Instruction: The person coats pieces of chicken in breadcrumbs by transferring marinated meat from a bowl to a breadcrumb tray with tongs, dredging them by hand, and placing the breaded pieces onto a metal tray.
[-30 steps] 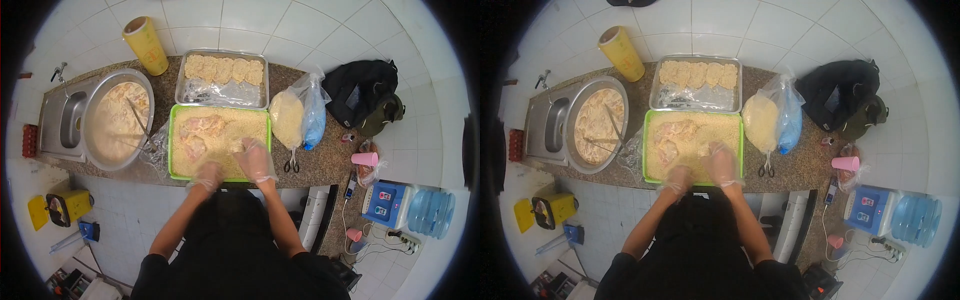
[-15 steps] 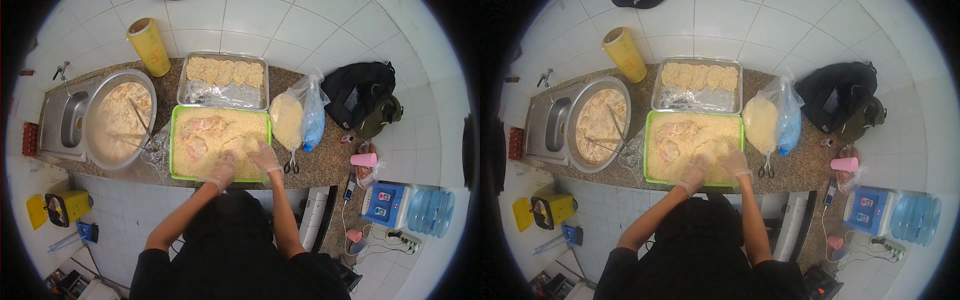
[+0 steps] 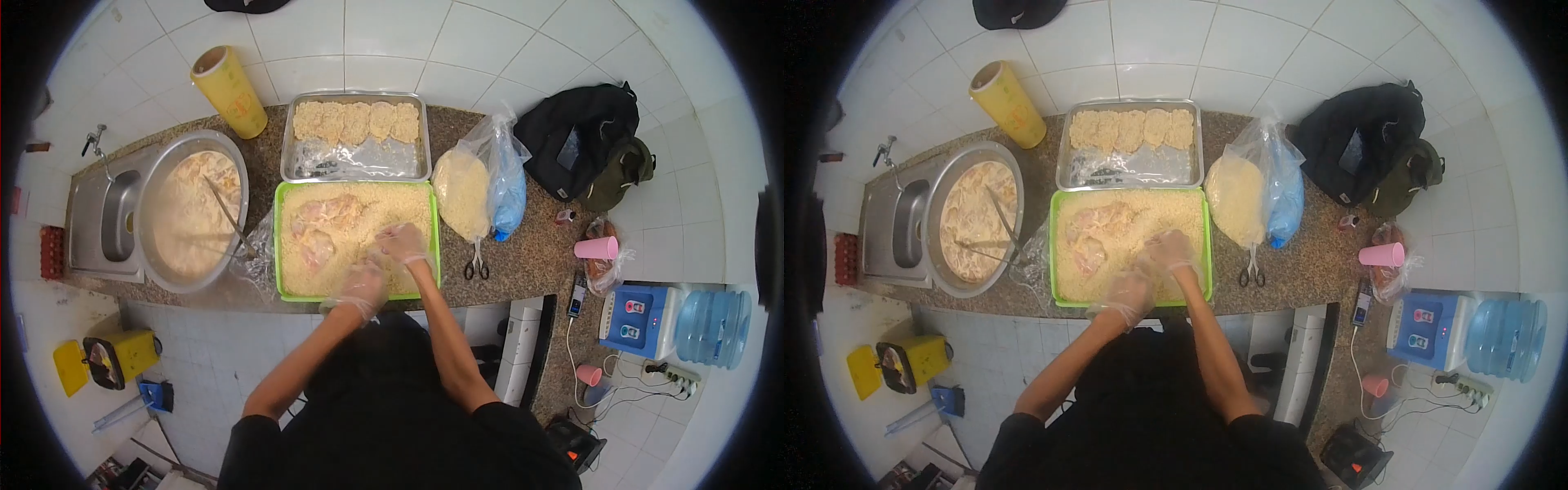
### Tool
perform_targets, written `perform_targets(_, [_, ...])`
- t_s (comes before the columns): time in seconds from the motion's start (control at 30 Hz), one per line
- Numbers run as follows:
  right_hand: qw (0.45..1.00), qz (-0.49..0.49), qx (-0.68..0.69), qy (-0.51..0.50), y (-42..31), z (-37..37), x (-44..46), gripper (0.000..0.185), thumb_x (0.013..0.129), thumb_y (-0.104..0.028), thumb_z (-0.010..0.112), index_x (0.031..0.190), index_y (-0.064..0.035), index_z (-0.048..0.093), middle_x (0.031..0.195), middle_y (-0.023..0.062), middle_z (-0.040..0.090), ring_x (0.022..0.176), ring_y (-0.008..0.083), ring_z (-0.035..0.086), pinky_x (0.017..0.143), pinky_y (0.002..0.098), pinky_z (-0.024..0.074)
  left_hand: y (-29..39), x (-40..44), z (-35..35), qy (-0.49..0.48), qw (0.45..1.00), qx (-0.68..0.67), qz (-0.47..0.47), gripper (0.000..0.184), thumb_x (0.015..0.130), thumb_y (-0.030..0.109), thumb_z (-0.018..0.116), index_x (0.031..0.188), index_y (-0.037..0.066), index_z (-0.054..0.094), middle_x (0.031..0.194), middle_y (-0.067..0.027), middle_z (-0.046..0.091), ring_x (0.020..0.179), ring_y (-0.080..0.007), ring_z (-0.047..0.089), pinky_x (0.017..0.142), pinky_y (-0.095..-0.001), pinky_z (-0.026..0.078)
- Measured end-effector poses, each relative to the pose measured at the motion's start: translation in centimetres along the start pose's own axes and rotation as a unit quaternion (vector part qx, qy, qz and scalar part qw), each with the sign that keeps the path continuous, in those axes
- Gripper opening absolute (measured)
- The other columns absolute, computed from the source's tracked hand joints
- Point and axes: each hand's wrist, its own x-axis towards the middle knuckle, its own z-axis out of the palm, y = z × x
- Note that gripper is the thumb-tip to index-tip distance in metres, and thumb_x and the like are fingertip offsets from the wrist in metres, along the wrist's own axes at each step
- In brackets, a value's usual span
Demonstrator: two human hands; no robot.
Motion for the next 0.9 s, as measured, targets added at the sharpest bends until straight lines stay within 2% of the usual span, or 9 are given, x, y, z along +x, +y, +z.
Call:
perform_targets(0.07, [0.989,0.012,0.145,-0.002,2.9,3.0,0.4,0.032,0.081,-0.031,0.070,0.082,0.0011,0.076,0.074,0.0262,0.070,0.066,0.0408,0.071,0.059,0.0470,0.0569,-0.4,0.8,0.3,0.009,0.999,0.028,0.043,0.032,0.086,0.018,0.059,0.105,-0.006,0.068,0.102,-0.0243,0.072,0.091,-0.0384,0.073,0.078,-0.0493,0.056])
perform_targets(0.17, [0.963,0.036,0.229,-0.134,4.9,2.1,1.9,0.039,0.081,-0.042,0.075,0.088,-0.0041,0.079,0.081,0.0191,0.074,0.068,0.0304,0.073,0.059,0.0378,0.0554,-1.8,1.9,4.0,0.125,0.982,0.077,0.116,0.028,0.086,0.019,0.060,0.094,-0.005,0.071,0.101,-0.0256,0.072,0.088,-0.0407,0.072,0.075,-0.0508,0.055])
perform_targets(0.2, [0.991,-0.020,0.121,-0.059,4.7,1.3,1.6,0.043,0.079,-0.044,0.077,0.089,-0.0027,0.078,0.082,0.0204,0.074,0.069,0.0322,0.073,0.060,0.0388,0.0556,-2.5,2.4,4.8,0.181,0.968,0.098,0.146,0.029,0.086,0.019,0.060,0.094,-0.006,0.071,0.100,-0.0260,0.072,0.089,-0.0412,0.072,0.077,-0.0511,0.055])
perform_targets(0.27, [0.981,-0.133,-0.110,0.085,3.1,-0.9,-0.1,0.050,0.077,-0.048,0.079,0.090,0.0000,0.076,0.084,0.0229,0.073,0.071,0.0358,0.072,0.063,0.0407,0.0561,-1.9,2.3,3.7,0.068,0.991,0.075,0.082,0.043,0.087,0.018,0.057,0.117,-0.012,0.060,0.104,-0.0283,0.072,0.096,-0.0417,0.071,0.085,-0.0500,0.055])
perform_targets(0.33, [0.969,-0.125,-0.174,0.125,0.2,-3.1,-3.0,0.054,0.076,-0.051,0.080,0.090,0.0007,0.075,0.083,0.0246,0.072,0.075,0.0386,0.072,0.066,0.0436,0.0560,-1.7,1.7,2.9,-0.001,0.997,0.058,0.048,0.051,0.088,0.018,0.056,0.128,-0.014,0.056,0.105,-0.0291,0.071,0.098,-0.0419,0.071,0.088,-0.0489,0.055])
perform_targets(0.5, [0.992,-0.074,-0.097,0.014,0.9,-2.2,-2.6,0.056,0.076,-0.049,0.081,0.093,0.0039,0.073,0.084,0.0286,0.070,0.079,0.0424,0.071,0.070,0.0481,0.0546,-3.9,0.7,-0.4,-0.070,0.994,0.018,0.085,0.036,0.091,0.021,0.057,0.114,-0.003,0.069,0.103,-0.0264,0.072,0.096,-0.0421,0.071,0.084,-0.0477,0.056])
perform_targets(0.67, [0.995,-0.089,-0.007,0.036,-6.0,-8.4,-7.4,0.057,0.077,-0.041,0.083,0.104,0.0070,0.070,0.091,0.0309,0.070,0.086,0.0409,0.072,0.075,0.0470,0.0552,-4.3,-2.1,-1.2,0.010,0.998,-0.059,-0.034,0.032,0.093,0.029,0.061,0.097,0.002,0.076,0.101,-0.0255,0.072,0.096,-0.0426,0.070,0.084,-0.0501,0.056])
perform_targets(0.77, [0.981,-0.175,-0.024,0.076,-7.2,-8.6,-9.1,0.056,0.078,-0.037,0.082,0.109,0.0063,0.069,0.097,0.0302,0.070,0.094,0.0393,0.071,0.082,0.0459,0.0551,-3.4,-2.2,-0.9,-0.051,0.992,-0.048,-0.102,0.038,0.095,0.037,0.062,0.098,0.003,0.077,0.101,-0.0249,0.072,0.095,-0.0428,0.071,0.085,-0.0507,0.056])
perform_targets(0.9, [0.963,-0.107,-0.237,0.069,-2.8,-5.7,-9.8,0.051,0.077,-0.033,0.079,0.110,0.0033,0.066,0.114,0.0300,0.067,0.105,0.0447,0.065,0.086,0.0499,0.0548,-3.3,0.5,3.7,-0.094,0.991,-0.041,-0.087,0.045,0.095,0.044,0.061,0.098,0.002,0.077,0.101,-0.0255,0.073,0.096,-0.0424,0.071,0.087,-0.0503,0.057])
